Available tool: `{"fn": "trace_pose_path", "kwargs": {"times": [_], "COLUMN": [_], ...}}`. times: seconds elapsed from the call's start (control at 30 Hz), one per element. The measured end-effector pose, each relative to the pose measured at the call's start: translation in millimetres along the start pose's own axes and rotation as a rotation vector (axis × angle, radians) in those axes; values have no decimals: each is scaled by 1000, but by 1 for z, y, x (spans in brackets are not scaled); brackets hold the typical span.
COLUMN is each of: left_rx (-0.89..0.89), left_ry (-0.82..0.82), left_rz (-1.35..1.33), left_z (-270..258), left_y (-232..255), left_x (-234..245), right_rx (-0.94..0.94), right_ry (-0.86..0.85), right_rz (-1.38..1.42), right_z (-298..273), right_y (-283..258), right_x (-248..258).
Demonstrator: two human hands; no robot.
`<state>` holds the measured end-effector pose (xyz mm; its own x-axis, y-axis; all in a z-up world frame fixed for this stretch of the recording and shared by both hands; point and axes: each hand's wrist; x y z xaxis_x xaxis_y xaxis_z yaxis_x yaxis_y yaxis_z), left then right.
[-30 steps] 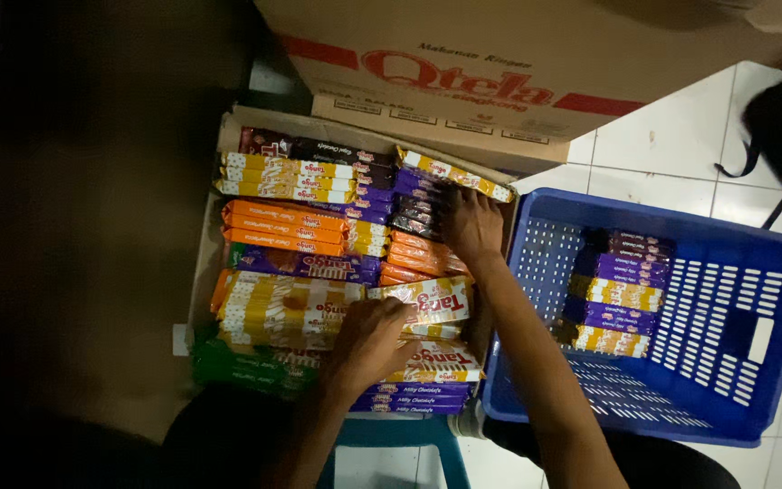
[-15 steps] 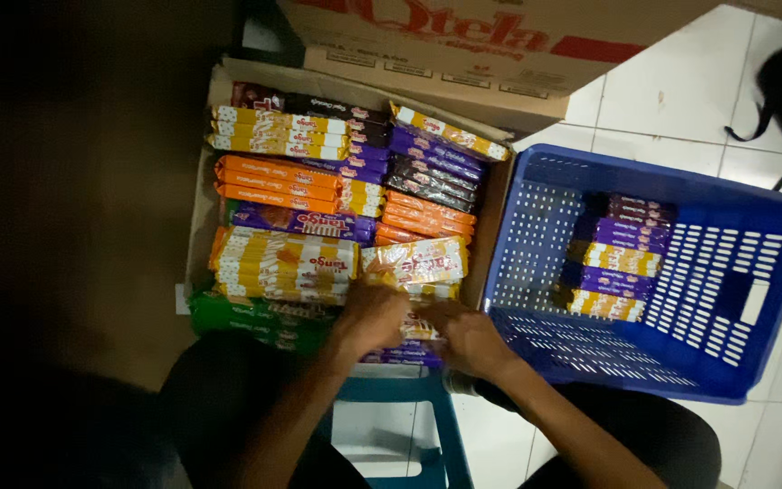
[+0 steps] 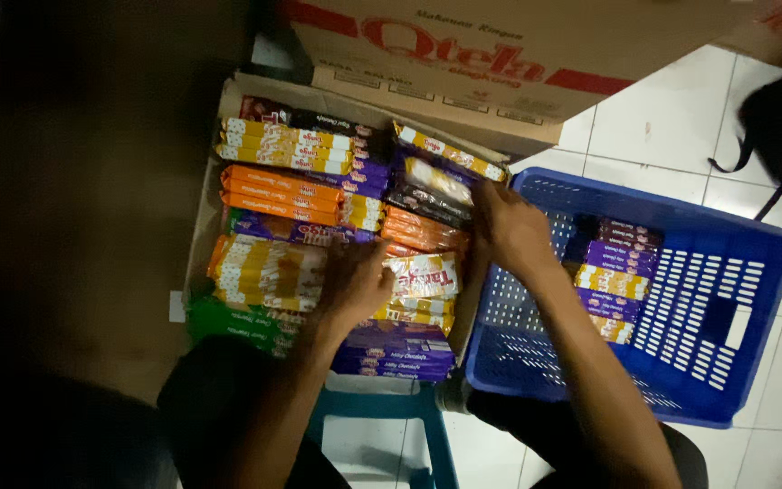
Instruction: The person transfers various packaged snack bars from a cardboard box into a blue plastic basket. They handle the items by hand, picking them up from the box and arranging them in rows within the basket.
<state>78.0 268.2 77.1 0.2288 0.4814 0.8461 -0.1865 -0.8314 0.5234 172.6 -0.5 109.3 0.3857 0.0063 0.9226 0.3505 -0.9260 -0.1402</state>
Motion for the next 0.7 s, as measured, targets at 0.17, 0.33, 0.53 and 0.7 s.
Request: {"fn": "trace_pose_path", "kwargs": {"times": [0.17, 0.33, 0.53, 0.7], "left_rx": [-28, 14, -32, -48], "left_ry": [-340, -414, -380, -223], "left_rz": [-194, -159, -32, 178], "left_z": [-6, -6, -12, -16], "left_y": [14, 8, 15, 20], "left_x": [19, 1, -17, -13], "right_rx": [-59, -85, -41, -204], "right_ry": [316, 426, 325, -1], "right_rz": [-229, -420, -255, -127], "right_z": [83, 101, 90, 97], "right_y": [-23, -2, -38, -44], "right_x": [-48, -100, -127, -120]}}
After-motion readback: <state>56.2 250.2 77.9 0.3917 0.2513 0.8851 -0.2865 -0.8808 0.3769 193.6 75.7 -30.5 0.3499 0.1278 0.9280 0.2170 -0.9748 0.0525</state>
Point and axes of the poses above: each hand's wrist, its own z-axis towards the middle knuckle, its own x-axis out of the back of the hand, y = z × x, and after that the axes turned 4 degrees about -y, right-handed
